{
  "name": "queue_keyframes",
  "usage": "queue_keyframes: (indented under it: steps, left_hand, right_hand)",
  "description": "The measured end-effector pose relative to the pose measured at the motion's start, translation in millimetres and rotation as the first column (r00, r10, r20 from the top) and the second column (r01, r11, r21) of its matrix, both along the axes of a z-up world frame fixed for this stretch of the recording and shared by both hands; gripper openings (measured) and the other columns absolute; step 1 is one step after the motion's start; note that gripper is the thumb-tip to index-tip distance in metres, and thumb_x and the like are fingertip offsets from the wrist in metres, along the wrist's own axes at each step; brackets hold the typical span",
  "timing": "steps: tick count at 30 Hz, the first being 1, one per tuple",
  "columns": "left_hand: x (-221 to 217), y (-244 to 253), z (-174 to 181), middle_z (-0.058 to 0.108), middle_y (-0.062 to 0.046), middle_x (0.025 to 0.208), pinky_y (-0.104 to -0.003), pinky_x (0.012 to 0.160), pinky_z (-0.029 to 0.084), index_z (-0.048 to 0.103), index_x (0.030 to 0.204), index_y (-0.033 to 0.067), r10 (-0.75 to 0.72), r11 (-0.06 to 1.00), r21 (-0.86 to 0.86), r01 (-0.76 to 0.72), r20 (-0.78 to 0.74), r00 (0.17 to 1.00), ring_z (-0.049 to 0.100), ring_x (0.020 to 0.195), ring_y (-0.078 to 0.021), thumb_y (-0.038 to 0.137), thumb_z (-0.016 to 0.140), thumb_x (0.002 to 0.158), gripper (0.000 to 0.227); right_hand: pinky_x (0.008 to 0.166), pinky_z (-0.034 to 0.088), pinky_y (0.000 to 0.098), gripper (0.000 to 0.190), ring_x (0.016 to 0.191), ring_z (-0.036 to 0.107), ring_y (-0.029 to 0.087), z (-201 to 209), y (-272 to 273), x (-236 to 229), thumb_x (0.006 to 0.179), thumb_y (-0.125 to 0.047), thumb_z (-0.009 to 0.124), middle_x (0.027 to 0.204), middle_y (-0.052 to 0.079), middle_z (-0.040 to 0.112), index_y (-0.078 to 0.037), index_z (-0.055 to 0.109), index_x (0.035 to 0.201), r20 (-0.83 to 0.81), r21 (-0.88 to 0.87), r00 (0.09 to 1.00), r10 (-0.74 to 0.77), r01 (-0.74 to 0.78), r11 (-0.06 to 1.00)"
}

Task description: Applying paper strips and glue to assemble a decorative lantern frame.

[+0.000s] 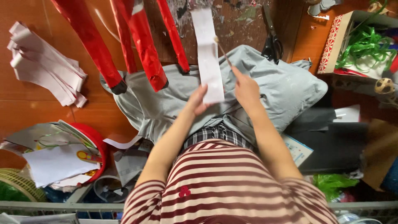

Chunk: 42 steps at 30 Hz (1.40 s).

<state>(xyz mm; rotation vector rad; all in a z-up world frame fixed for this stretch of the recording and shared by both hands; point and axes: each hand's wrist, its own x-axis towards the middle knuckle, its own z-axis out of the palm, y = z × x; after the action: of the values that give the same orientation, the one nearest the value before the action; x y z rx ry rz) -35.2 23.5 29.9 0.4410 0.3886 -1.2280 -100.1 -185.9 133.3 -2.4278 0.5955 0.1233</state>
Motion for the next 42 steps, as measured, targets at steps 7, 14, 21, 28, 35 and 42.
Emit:
queue_keyframes:
  steps: [7, 14, 21, 28, 35, 42]
  left_hand:
    - [-41.3, 23.3, -24.0, 0.063, -0.014, 0.137, -0.054, 0.096, 0.058, 0.042, 0.15, 0.0078, 0.022, 0.969, 0.247, 0.005, -0.106, 0.994, 0.066, 0.118, -0.0347, 0.031, 0.043, 0.107, 0.049]
    - [-32.2, 16.6, -5.0, 0.063, -0.019, 0.137, -0.052, 0.095, 0.059, 0.043, 0.15, 0.0019, 0.015, 0.971, 0.24, 0.02, -0.141, 0.99, 0.067, 0.118, -0.0368, 0.034, 0.043, 0.111, 0.051]
    - [-22.9, 12.5, 6.0, 0.061, -0.018, 0.139, -0.05, 0.103, 0.056, 0.041, 0.152, 0.0058, -0.019, 0.979, 0.2, 0.026, -0.036, 0.999, 0.065, 0.123, -0.0341, 0.015, 0.046, 0.106, 0.047]
    - [-3.0, 2.7, -14.5, 0.065, -0.011, 0.132, -0.048, 0.098, 0.055, 0.05, 0.145, 0.0057, -0.045, 0.956, 0.294, 0.006, 0.127, 0.991, 0.065, 0.115, -0.0274, 0.02, 0.058, 0.104, 0.044]
    - [55.9, -43.0, 43.6, 0.068, -0.001, 0.123, -0.04, 0.1, 0.057, 0.056, 0.135, 0.0101, 0.142, 0.981, 0.111, -0.156, 0.127, 0.982, 0.068, 0.111, -0.0156, 0.008, 0.07, 0.091, 0.047]
    - [96.4, -84.8, 55.2, 0.069, -0.008, 0.121, -0.035, 0.09, 0.056, 0.059, 0.134, -0.0001, 0.365, 0.93, -0.171, -0.326, 0.314, 0.876, 0.068, 0.108, -0.019, 0.003, 0.07, 0.098, 0.038]
  right_hand:
    - [0.075, 0.051, 0.0582, 0.058, 0.084, 0.066, 0.048, -87.9, 23.4, 84.5, 0.087, -0.006, 0.054, 0.089, 0.025, 0.069, -0.015, 0.056, 0.145, -0.05, -0.077, 0.996, 0.074, -0.078, 0.994]
    - [0.077, 0.05, 0.0592, 0.057, 0.088, 0.065, 0.05, -73.2, 17.2, 80.5, 0.089, -0.008, 0.054, 0.092, 0.029, 0.069, -0.014, 0.055, 0.145, -0.034, 0.031, 0.999, -0.014, 0.015, 0.999]
    - [0.058, 0.049, 0.0388, 0.02, 0.065, 0.057, 0.023, -142.8, -62.9, 67.7, 0.109, -0.02, 0.048, 0.077, 0.01, 0.058, -0.009, 0.06, 0.122, 0.238, 0.501, 0.847, -0.475, 0.311, 0.807]
    - [0.041, 0.045, 0.0236, 0.043, 0.06, 0.065, 0.016, -109.2, -240.8, 124.9, 0.104, -0.009, 0.059, 0.085, 0.011, 0.071, -0.015, 0.042, 0.143, 0.116, 0.948, 0.549, -0.828, 0.189, 0.258]
    - [0.08, 0.062, 0.035, 0.055, 0.1, 0.07, 0.024, -131.5, -183.8, 90.1, 0.107, -0.049, 0.037, 0.113, 0.017, 0.072, -0.003, 0.068, 0.107, -0.163, 0.962, 0.576, -0.801, -0.088, -0.258]
    - [0.078, 0.05, 0.0258, 0.041, 0.09, 0.063, 0.011, 3.9, -10.9, 71.9, 0.101, -0.037, 0.058, 0.104, 0.004, 0.07, 0.0, 0.069, 0.113, 0.281, 0.904, 0.922, -0.266, -0.161, 0.396]
